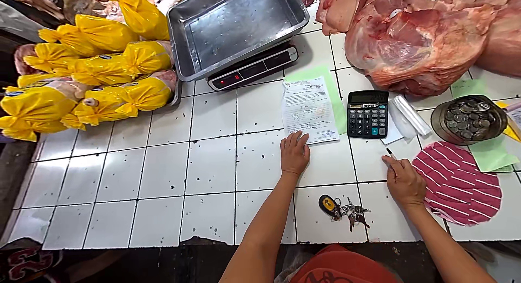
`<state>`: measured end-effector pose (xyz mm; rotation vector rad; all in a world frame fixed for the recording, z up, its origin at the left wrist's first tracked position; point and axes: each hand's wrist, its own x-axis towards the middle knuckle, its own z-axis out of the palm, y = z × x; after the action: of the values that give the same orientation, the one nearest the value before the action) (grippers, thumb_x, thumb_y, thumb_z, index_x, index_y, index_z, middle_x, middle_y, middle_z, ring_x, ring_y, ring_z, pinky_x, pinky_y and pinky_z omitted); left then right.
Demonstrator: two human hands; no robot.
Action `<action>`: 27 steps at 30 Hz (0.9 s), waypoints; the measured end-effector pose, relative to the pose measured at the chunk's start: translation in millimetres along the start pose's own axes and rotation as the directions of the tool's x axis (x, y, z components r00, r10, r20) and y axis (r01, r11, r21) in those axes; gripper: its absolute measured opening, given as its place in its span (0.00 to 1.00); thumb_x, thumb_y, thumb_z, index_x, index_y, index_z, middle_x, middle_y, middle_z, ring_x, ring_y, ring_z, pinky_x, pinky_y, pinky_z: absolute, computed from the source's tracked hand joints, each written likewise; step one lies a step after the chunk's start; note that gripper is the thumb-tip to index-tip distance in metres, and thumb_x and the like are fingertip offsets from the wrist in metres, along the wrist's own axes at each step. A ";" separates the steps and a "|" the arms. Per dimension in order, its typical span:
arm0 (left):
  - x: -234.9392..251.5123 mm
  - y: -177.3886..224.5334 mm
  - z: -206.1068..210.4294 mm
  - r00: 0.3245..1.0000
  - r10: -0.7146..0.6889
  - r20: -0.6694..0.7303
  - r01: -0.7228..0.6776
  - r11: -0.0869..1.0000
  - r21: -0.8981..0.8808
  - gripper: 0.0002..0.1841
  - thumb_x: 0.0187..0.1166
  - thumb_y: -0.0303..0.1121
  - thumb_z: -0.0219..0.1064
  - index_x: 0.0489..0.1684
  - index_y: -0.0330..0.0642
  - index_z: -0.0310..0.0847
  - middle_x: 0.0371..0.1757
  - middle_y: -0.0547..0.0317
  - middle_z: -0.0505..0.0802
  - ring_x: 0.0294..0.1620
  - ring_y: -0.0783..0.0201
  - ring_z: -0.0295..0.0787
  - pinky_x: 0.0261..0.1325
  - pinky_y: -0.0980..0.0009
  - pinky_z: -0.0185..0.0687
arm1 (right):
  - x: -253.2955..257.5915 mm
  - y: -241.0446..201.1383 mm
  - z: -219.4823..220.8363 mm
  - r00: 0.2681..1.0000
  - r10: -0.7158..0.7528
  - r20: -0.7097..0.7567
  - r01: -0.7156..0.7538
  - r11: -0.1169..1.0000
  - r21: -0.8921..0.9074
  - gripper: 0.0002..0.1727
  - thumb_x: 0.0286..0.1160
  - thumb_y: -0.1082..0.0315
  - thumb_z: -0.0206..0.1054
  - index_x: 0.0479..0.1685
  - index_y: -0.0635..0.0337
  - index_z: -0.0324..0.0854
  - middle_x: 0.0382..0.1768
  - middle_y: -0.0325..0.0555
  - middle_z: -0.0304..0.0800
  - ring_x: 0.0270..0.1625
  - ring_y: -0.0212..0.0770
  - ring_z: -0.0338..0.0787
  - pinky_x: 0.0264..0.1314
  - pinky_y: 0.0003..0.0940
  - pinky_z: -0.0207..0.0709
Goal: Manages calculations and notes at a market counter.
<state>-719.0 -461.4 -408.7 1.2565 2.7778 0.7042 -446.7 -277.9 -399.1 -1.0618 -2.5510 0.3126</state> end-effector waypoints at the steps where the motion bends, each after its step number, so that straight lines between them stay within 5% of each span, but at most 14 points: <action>1: -0.2 -0.6 0.7 1.000 0.003 -0.007 -0.003 1.000 0.000 0.20 0.80 0.34 0.57 0.66 0.51 0.90 0.75 0.50 0.87 0.80 0.44 0.77 0.82 0.39 0.60 | -0.5 1.0 1.1 1.000 0.001 -0.011 -0.001 1.000 0.013 0.22 0.79 0.71 0.53 0.59 0.50 0.93 0.37 0.62 0.89 0.32 0.63 0.90 0.27 0.55 0.77; 5: -1.8 -0.3 0.7 1.000 0.026 -0.010 -0.026 1.000 -0.005 0.21 0.82 0.35 0.55 0.67 0.51 0.89 0.74 0.48 0.87 0.79 0.41 0.79 0.81 0.37 0.61 | 1.7 -4.8 -5.2 0.993 0.118 -0.025 -0.105 0.946 0.307 0.19 0.83 0.73 0.54 0.59 0.64 0.91 0.38 0.60 0.92 0.35 0.53 0.91 0.37 0.47 0.82; 7: 0.6 -0.5 -2.3 0.999 0.044 -0.021 -0.044 0.999 -0.007 0.20 0.83 0.36 0.55 0.66 0.50 0.90 0.73 0.47 0.88 0.77 0.39 0.81 0.79 0.36 0.63 | 15.2 -28.9 -18.2 0.975 0.196 0.101 -0.216 0.762 0.611 0.22 0.88 0.69 0.50 0.67 0.74 0.81 0.39 0.48 0.92 0.37 0.31 0.89 0.44 0.25 0.84; 9: -0.9 -0.4 -0.3 0.997 0.056 -0.052 -0.056 0.998 -0.007 0.20 0.83 0.38 0.56 0.64 0.50 0.91 0.71 0.46 0.89 0.74 0.39 0.83 0.77 0.35 0.66 | 32.5 -58.5 -27.7 0.965 0.088 0.248 -0.258 0.502 0.826 0.28 0.89 0.61 0.45 0.74 0.79 0.68 0.54 0.47 0.94 0.55 0.29 0.92 0.64 0.28 0.84; 11: -1.7 -1.3 1.7 0.996 0.058 -0.070 -0.059 0.998 -0.011 0.20 0.82 0.38 0.57 0.64 0.50 0.91 0.70 0.46 0.90 0.73 0.40 0.84 0.77 0.36 0.67 | 56.9 -91.7 -20.6 0.955 -0.057 0.292 -0.253 0.362 0.897 0.31 0.85 0.55 0.56 0.73 0.77 0.64 0.65 0.46 0.90 0.68 0.31 0.87 0.76 0.32 0.77; 12: -2.4 -1.8 2.1 0.996 0.057 -0.075 -0.058 0.998 -0.016 0.19 0.81 0.39 0.58 0.63 0.50 0.91 0.71 0.47 0.90 0.73 0.40 0.84 0.77 0.36 0.67 | 70.3 -109.1 -11.8 0.958 -0.079 0.274 -0.231 0.350 0.908 0.25 0.79 0.62 0.63 0.66 0.74 0.69 0.60 0.44 0.92 0.64 0.30 0.89 0.71 0.30 0.80; 14: -3.1 -2.4 1.7 0.995 0.049 -0.082 -0.052 0.998 -0.037 0.19 0.81 0.39 0.59 0.63 0.51 0.91 0.71 0.46 0.89 0.74 0.40 0.84 0.78 0.37 0.67 | 99.7 -136.6 16.5 0.977 -0.065 0.203 -0.174 0.301 0.937 0.05 0.80 0.66 0.64 0.39 0.58 0.77 0.32 0.32 0.93 0.38 0.26 0.93 0.48 0.26 0.88; 16: -2.8 -3.6 2.1 0.996 0.040 -0.086 -0.043 0.998 -0.039 0.19 0.82 0.40 0.58 0.63 0.52 0.91 0.72 0.47 0.89 0.75 0.42 0.83 0.79 0.38 0.67 | 132.7 -154.6 44.5 0.970 -0.063 0.235 -0.218 0.201 0.955 0.25 0.94 0.55 0.40 0.25 0.45 0.75 0.17 0.21 0.78 0.22 0.22 0.80 0.34 0.23 0.78; 17: -3.1 -3.8 2.8 0.995 0.038 -0.089 -0.041 0.999 -0.035 0.19 0.82 0.40 0.58 0.63 0.53 0.92 0.72 0.48 0.89 0.75 0.43 0.83 0.79 0.39 0.66 | 149.4 -160.7 53.9 0.964 -0.059 0.259 -0.246 0.170 0.954 0.32 0.95 0.49 0.29 0.27 0.46 0.76 0.15 0.22 0.75 0.21 0.22 0.77 0.32 0.23 0.76; 19: -4.9 -3.4 3.7 0.995 0.033 -0.090 -0.036 0.999 -0.024 0.19 0.82 0.41 0.57 0.64 0.55 0.92 0.73 0.50 0.89 0.75 0.44 0.83 0.79 0.40 0.66 | 174.6 -168.5 67.4 0.961 -0.046 0.271 -0.263 0.137 0.955 0.34 0.94 0.49 0.23 0.47 0.53 0.78 0.22 0.27 0.78 0.22 0.23 0.76 0.31 0.21 0.74; 21: -5.4 -2.9 3.8 0.995 0.034 -0.098 -0.036 0.999 -0.020 0.19 0.82 0.41 0.57 0.63 0.56 0.92 0.72 0.51 0.89 0.75 0.45 0.84 0.79 0.41 0.67 | 187.7 -175.9 81.1 0.962 0.017 0.272 -0.272 0.088 0.958 0.23 0.96 0.54 0.33 0.58 0.50 0.74 0.31 0.29 0.85 0.27 0.21 0.80 0.34 0.16 0.75; 24: -4.2 -3.9 3.6 0.992 0.025 -0.122 -0.032 0.998 -0.062 0.18 0.80 0.40 0.59 0.60 0.56 0.93 0.70 0.52 0.91 0.73 0.47 0.85 0.77 0.42 0.69 | 189.3 -178.3 115.2 0.980 0.085 0.180 -0.191 0.151 0.970 0.09 0.92 0.62 0.51 0.56 0.51 0.73 0.43 0.33 0.91 0.35 0.21 0.85 0.38 0.16 0.78; 27: 3.0 -8.6 1.9 0.988 0.009 -0.153 -0.030 0.990 -0.136 0.16 0.74 0.38 0.64 0.53 0.57 0.96 0.64 0.53 0.93 0.68 0.48 0.88 0.71 0.45 0.72 | 187.8 -177.6 130.2 0.991 0.120 0.065 -0.097 0.286 0.953 0.03 0.79 0.69 0.65 0.45 0.53 0.79 0.36 0.34 0.88 0.27 0.23 0.80 0.29 0.17 0.74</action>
<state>-726.7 -463.5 -413.4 1.2551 2.7786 1.0160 -735.7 -274.7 -413.1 -0.6595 -1.6205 1.6258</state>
